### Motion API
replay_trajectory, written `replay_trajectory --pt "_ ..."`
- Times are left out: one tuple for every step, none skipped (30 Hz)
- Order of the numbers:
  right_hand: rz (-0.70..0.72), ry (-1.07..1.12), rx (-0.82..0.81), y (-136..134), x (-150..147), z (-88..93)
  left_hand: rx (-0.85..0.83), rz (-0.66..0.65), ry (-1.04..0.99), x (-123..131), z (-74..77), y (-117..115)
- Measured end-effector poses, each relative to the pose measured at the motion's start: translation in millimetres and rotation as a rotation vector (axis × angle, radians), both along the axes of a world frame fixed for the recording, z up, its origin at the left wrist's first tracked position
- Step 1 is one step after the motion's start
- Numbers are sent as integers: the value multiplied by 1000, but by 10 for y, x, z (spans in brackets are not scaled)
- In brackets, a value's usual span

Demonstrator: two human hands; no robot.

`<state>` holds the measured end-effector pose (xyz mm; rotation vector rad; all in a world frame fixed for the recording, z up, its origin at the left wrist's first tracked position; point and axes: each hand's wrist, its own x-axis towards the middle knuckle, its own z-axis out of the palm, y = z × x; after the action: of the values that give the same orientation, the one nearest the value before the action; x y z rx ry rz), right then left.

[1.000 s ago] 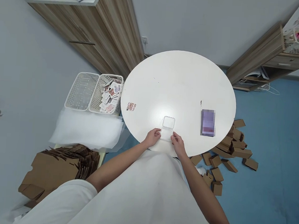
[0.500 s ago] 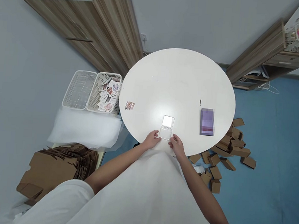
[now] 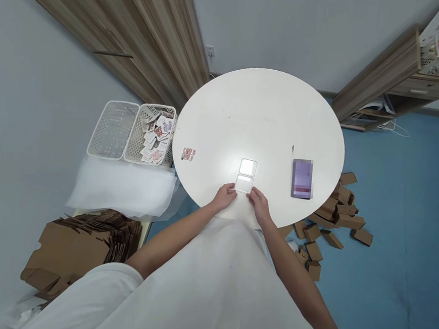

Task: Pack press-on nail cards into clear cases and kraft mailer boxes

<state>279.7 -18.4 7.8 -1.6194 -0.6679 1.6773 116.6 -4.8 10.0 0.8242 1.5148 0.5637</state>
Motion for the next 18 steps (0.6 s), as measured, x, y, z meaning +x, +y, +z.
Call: replay_trajectory --pt "0 6 5 8 2 -11 7 9 -14 6 6 10" --pt "2 13 8 14 4 -23 14 16 -26 12 9 18" --pt "2 20 9 17 5 -33 19 22 -36 16 11 25" --pt "0 27 7 18 6 -42 21 25 -44 19 11 30" --pt "-6 34 3 19 6 -49 20 26 -48 20 11 33" --pt "-13 40 -3 18 5 -53 18 26 -49 21 11 36" --pt "-22 43 -10 18 3 -55 16 26 -47 20 12 38" --pt "-32 43 -16 19 1 -55 13 25 -44 20 13 40" --pt "-39 41 -19 20 -1 -52 11 23 -44 19 15 42" --pt "-44 40 -19 22 -4 -48 9 21 -44 18 17 44" --pt "-47 38 -16 25 -7 -42 9 20 -45 17 20 46" --pt "-50 37 -11 28 -10 -35 9 19 -47 16 22 49" --pt "-52 35 -4 32 -13 -28 9 17 -50 15 24 52" --pt "-53 34 2 34 -15 -22 9 15 -50 12 25 55" --pt "-56 29 6 35 -15 -16 10 12 -49 6 23 57" --pt "-62 17 8 33 -14 -12 11 7 -46 -4 19 56" --pt "-72 -4 10 27 -12 -8 12 0 -43 -21 13 53" --pt "-83 -33 13 18 -9 -3 16 -7 -41 -47 4 45"
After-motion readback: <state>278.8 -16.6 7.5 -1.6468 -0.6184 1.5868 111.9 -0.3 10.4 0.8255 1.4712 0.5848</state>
